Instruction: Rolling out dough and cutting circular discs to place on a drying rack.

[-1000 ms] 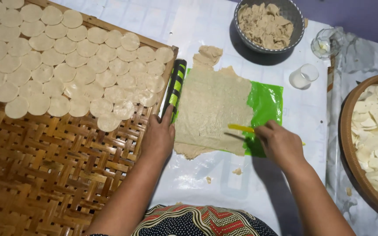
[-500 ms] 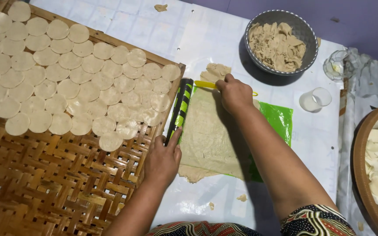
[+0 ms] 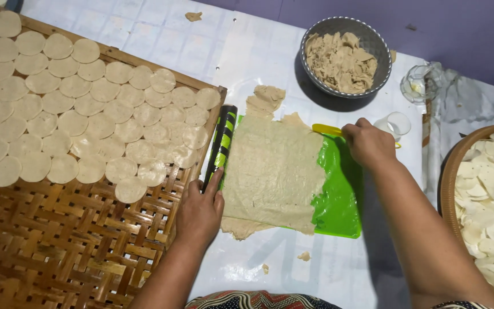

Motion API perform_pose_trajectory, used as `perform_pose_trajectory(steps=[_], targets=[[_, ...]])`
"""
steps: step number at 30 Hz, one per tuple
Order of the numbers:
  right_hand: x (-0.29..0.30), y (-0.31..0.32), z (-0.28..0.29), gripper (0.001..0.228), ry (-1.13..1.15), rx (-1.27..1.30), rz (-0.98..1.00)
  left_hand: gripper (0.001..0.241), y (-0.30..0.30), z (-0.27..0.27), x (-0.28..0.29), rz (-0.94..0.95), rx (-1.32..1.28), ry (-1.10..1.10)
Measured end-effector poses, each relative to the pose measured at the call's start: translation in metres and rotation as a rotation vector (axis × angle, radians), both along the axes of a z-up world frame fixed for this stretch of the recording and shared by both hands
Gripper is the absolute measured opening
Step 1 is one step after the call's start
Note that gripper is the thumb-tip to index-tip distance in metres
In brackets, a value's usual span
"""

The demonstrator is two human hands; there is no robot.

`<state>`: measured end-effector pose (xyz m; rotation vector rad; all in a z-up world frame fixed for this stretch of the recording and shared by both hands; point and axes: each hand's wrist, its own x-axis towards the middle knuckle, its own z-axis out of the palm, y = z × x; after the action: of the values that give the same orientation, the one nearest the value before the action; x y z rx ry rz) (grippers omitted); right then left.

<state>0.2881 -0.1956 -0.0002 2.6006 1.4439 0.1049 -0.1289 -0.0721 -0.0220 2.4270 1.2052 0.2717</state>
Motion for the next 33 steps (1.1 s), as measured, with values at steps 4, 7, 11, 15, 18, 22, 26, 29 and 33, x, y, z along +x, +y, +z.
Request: perform_pose_trajectory(steps=[4, 7, 11, 15, 18, 22, 26, 29, 33], targets=[[-0.013, 0.045, -0.005, 0.026, 0.316, 0.17, -0.135, 0.059, 0.001, -0.003, 0.0, 0.008, -0.009, 0.022], [-0.045, 0.107, 0.002, 0.028, 0.53, 0.245, -0.18, 0.059, -0.001, 0.001, 0.002, 0.026, 0.001, 0.043], [-0.049, 0.174, -0.035, 0.058, 0.503, 0.355, -0.056, 0.059, 0.0, -0.002, 0.003, 0.043, 0.034, 0.047], [-0.071, 0.201, -0.008, 0.077, 0.562, 0.168, -0.11, 0.059, 0.003, 0.002, 0.003, 0.044, -0.002, 0.032], [-0.072, 0.202, -0.004, 0.06, 0.495, 0.177, -0.09, 0.059, 0.003, 0.006, 0.004, 0.057, -0.07, 0.08], [-0.056, 0.183, 0.005, 0.054, 0.726, 0.187, -0.293, 0.06, 0.003, 0.003, 0.002, 0.038, -0.068, 0.082], [-0.043, 0.148, -0.005, 0.048, 0.658, 0.102, -0.448, 0.059, 0.002, -0.001, 0.003, 0.025, -0.014, 0.055], [-0.04, 0.143, -0.014, 0.054, 0.571, 0.08, -0.339, 0.059, 0.0, -0.003, 0.003, 0.039, 0.039, 0.036], [-0.047, 0.146, -0.014, 0.058, 0.702, 0.109, -0.378, 0.059, 0.002, -0.003, 0.006, 0.041, 0.013, 0.101]])
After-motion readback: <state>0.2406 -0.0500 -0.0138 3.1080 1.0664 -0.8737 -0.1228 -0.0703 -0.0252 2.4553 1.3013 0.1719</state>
